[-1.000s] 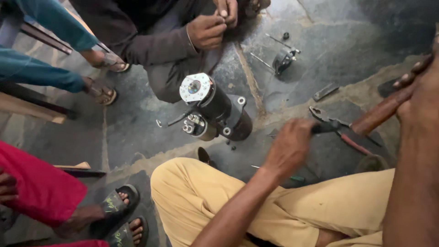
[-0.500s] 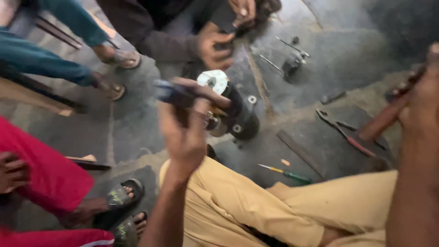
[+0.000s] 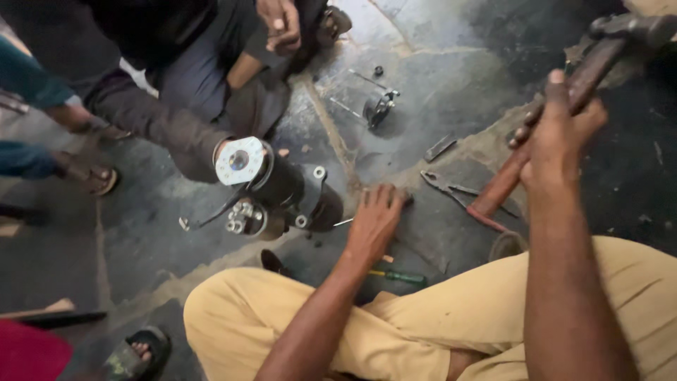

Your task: The person sits on the floor and assembles a starter motor. They apply grease to a component, insert the rotor, and use a hammer and screwdriver to secure the housing and internal parts.

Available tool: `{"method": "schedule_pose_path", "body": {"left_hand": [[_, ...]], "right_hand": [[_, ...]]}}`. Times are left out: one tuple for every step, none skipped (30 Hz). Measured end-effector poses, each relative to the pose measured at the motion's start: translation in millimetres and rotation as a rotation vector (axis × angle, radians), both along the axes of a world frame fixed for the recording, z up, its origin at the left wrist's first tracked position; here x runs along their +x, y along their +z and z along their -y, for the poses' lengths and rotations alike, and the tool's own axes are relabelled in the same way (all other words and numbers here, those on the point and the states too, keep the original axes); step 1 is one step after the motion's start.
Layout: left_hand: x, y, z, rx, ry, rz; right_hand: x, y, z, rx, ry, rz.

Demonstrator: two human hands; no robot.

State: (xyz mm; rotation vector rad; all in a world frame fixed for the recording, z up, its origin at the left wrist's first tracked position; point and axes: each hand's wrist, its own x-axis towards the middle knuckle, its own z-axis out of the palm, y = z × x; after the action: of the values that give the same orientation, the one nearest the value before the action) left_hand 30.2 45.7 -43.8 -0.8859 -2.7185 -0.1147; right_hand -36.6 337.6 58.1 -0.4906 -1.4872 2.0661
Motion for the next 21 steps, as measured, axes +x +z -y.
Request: {"method": "schedule_pose_path", "body": {"left_hand": [[4, 1, -2, -0.028, -0.109, 0.117], [9, 3, -2, -0.056, -0.213, 0.235], [14, 7, -3, -0.084, -0.313, 0.352], [19, 11, -3, -0.056, -0.312, 0.387], [24, 15, -4, -0.025, -0.309, 0.422], [26, 20, -6, 0.006, -0.306, 0.456], [26, 23, -9, 0.071, -0.277, 0.501], [23, 26, -14, 0.133, -0.252, 0.54], [15, 29, -19, 0.191, -0.231, 0.576], [7, 30, -29, 0.262, -0.163, 0.518], [-4, 30, -42, 0.334, -0.088, 0.464], [-19, 31, -53, 0.401, -0.023, 0.401], [-35, 32, -65, 0.437, 0.0, 0.402], [-50, 32, -78, 0.48, 0.034, 0.41], [-65, 31, -91, 0.498, 0.043, 0.388], [-78, 31, -102, 0.513, 0.049, 0.36], [-86, 30, -111, 0.461, 0.054, 0.315], [-95, 28, -121, 0.409, 0.053, 0.272], [-100, 26, -128, 0.356, 0.052, 0.23], [-102, 25, -135, 0.317, 0.086, 0.241], [-101, 22, -142, 0.277, 0.122, 0.256]], "right_hand": [[-1, 2, 2, -0.01, 0.008, -0.012], [-3, 3, 4, -0.02, 0.022, -0.023], [-4, 6, 7, -0.026, 0.016, -0.011], [-5, 8, 10, -0.03, 0.012, 0.003], [-5, 12, 13, -0.033, 0.011, 0.018], [-6, 15, 16, -0.04, 0.02, 0.028], [-6, 19, 19, -0.047, 0.027, 0.038], [-6, 22, 20, -0.057, 0.029, 0.042], [-7, 26, 22, -0.067, 0.018, 0.025], [-6, 29, 23, -0.076, 0.014, 0.018], [-6, 30, 24, -0.085, 0.013, 0.016], [-5, 31, 24, -0.08, 0.0, -0.001], [-4, 31, 24, -0.075, -0.015, -0.017], [-4, 30, 23, -0.063, -0.021, -0.024], [-3, 29, 23, -0.031, -0.038, -0.017], [-4, 27, 22, -0.002, -0.056, -0.016], [-4, 24, 21, 0.025, -0.079, -0.015], [-6, 22, 19, 0.002, -0.084, -0.016], [-8, 20, 17, -0.023, -0.091, -0.016], [-10, 18, 15, -0.047, -0.1, -0.013], [-12, 17, 14, -0.049, -0.104, -0.022]]}}
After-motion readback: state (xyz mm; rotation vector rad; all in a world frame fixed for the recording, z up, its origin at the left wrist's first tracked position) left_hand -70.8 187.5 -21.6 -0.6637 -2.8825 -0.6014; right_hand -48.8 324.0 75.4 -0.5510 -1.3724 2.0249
